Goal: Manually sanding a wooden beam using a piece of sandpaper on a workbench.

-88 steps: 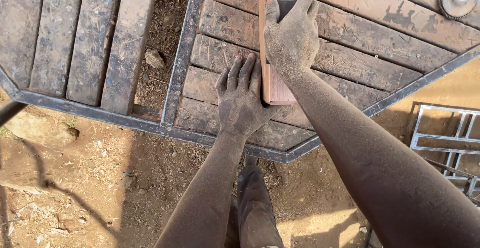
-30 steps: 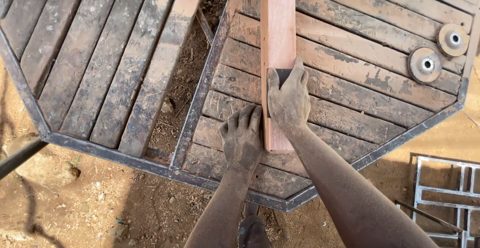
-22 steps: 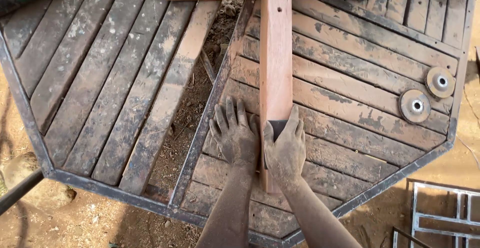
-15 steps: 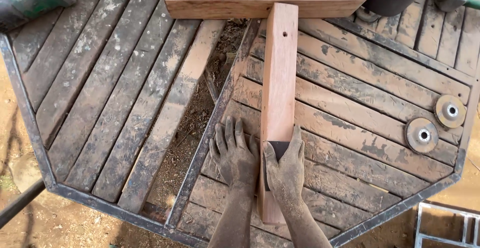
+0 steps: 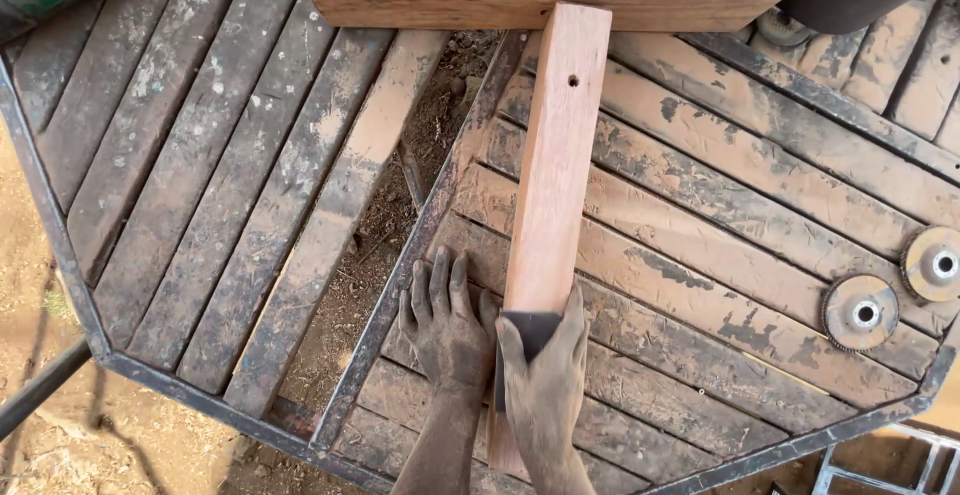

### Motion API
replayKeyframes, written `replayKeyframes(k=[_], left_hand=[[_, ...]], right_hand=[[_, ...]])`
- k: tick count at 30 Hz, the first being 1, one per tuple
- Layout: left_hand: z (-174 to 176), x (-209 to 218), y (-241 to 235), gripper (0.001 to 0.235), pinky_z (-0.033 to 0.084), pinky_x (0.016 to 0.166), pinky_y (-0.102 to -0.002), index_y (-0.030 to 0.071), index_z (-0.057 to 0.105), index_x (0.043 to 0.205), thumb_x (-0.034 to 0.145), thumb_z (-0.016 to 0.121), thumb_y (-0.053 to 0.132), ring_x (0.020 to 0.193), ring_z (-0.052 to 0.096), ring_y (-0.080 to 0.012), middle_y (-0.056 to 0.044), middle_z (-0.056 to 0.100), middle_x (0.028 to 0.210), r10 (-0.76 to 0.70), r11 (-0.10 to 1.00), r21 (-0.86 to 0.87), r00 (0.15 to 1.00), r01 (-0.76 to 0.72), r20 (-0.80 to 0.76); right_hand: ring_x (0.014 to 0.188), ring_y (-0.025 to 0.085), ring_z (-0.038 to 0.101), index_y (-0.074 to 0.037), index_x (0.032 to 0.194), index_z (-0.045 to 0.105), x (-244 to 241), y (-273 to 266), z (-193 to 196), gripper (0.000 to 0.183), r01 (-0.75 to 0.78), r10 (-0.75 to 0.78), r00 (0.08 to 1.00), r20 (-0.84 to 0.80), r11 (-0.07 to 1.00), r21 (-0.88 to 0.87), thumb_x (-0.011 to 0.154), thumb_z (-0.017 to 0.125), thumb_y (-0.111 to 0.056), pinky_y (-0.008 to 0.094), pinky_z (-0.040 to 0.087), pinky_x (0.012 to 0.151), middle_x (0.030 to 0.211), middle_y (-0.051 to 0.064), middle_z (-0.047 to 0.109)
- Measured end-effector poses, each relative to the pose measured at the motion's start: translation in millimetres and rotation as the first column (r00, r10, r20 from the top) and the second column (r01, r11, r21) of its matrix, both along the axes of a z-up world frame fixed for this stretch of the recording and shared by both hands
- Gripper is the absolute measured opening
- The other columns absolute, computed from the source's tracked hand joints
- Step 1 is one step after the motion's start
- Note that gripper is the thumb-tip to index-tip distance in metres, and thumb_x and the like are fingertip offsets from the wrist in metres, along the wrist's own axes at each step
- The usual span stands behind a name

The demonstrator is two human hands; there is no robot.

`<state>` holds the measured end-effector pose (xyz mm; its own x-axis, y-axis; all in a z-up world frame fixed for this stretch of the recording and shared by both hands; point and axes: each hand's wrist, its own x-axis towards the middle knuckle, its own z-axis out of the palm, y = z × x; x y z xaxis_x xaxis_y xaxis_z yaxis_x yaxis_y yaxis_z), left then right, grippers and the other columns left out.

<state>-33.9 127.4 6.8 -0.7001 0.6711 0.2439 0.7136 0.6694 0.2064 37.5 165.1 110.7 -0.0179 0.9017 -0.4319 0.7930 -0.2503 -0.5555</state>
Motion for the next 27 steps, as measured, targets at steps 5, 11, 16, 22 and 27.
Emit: replayKeyframes(k=[5, 11, 16, 22, 27], left_hand=[[9, 2, -5, 0.045, 0.032, 0.121, -0.048, 0.021, 0.064, 0.139, 0.098, 0.056, 0.036, 0.143, 0.050, -0.0277, 0.001, 0.056, 0.153, -0.003, 1.000, 0.026, 1.000, 0.002, 0.018], [7, 1, -2, 0.047, 0.029, 0.123, -0.049, 0.021, 0.063, 0.140, 0.095, 0.058, 0.034, 0.146, 0.046, -0.0283, 0.001, 0.053, 0.155, 0.000, 0.999, 0.033, 0.996, -0.003, 0.084], [7, -2, 2, 0.043, 0.031, 0.121, -0.047, 0.023, 0.064, 0.139, 0.098, 0.056, 0.035, 0.143, 0.050, -0.0271, 0.002, 0.055, 0.153, 0.011, 0.999, 0.045, 0.999, -0.013, 0.034], [8, -4, 5, 0.047, 0.030, 0.123, -0.047, 0.024, 0.060, 0.144, 0.101, 0.051, 0.038, 0.145, 0.047, -0.0265, 0.002, 0.052, 0.156, 0.007, 1.000, 0.028, 0.999, -0.008, 0.049], [8, -5, 3, 0.049, 0.030, 0.122, -0.049, 0.023, 0.062, 0.141, 0.095, 0.057, 0.035, 0.143, 0.049, -0.0275, 0.001, 0.054, 0.154, -0.006, 0.999, 0.040, 0.998, 0.003, 0.059]], right_hand=[[0.119, 0.041, 0.057, -0.010, 0.152, 0.028, -24, 69, -12, 0.088, 0.026, -0.020, 0.996, -0.086, 0.998, 0.064, 0.086, 0.060, -0.059, 0.060, 0.055, 0.084, 0.142, 0.020, 0.046], [0.094, 0.023, 0.070, -0.001, 0.138, 0.033, -66, 178, -22, 0.099, 0.074, -0.005, 0.940, -0.342, 0.979, 0.188, 0.077, 0.057, -0.076, 0.036, 0.068, 0.069, 0.113, 0.015, 0.056], [0.088, 0.020, 0.069, -0.004, 0.141, 0.037, -35, 94, 18, 0.105, 0.110, -0.115, 0.966, -0.232, 0.993, -0.034, 0.069, 0.053, -0.078, 0.034, 0.067, 0.070, 0.111, 0.013, 0.059], [0.088, 0.020, 0.067, -0.009, 0.126, 0.041, -53, 128, 14, 0.093, 0.251, -0.277, 0.958, -0.079, 0.938, -0.239, 0.061, 0.066, -0.071, 0.040, 0.060, 0.071, 0.104, 0.007, 0.063], [0.104, 0.024, 0.060, -0.005, 0.125, 0.034, -102, 269, -50, 0.098, 0.152, -0.100, 0.952, -0.289, 0.975, 0.164, 0.069, 0.079, -0.072, 0.042, 0.061, 0.083, 0.119, 0.015, 0.049]])
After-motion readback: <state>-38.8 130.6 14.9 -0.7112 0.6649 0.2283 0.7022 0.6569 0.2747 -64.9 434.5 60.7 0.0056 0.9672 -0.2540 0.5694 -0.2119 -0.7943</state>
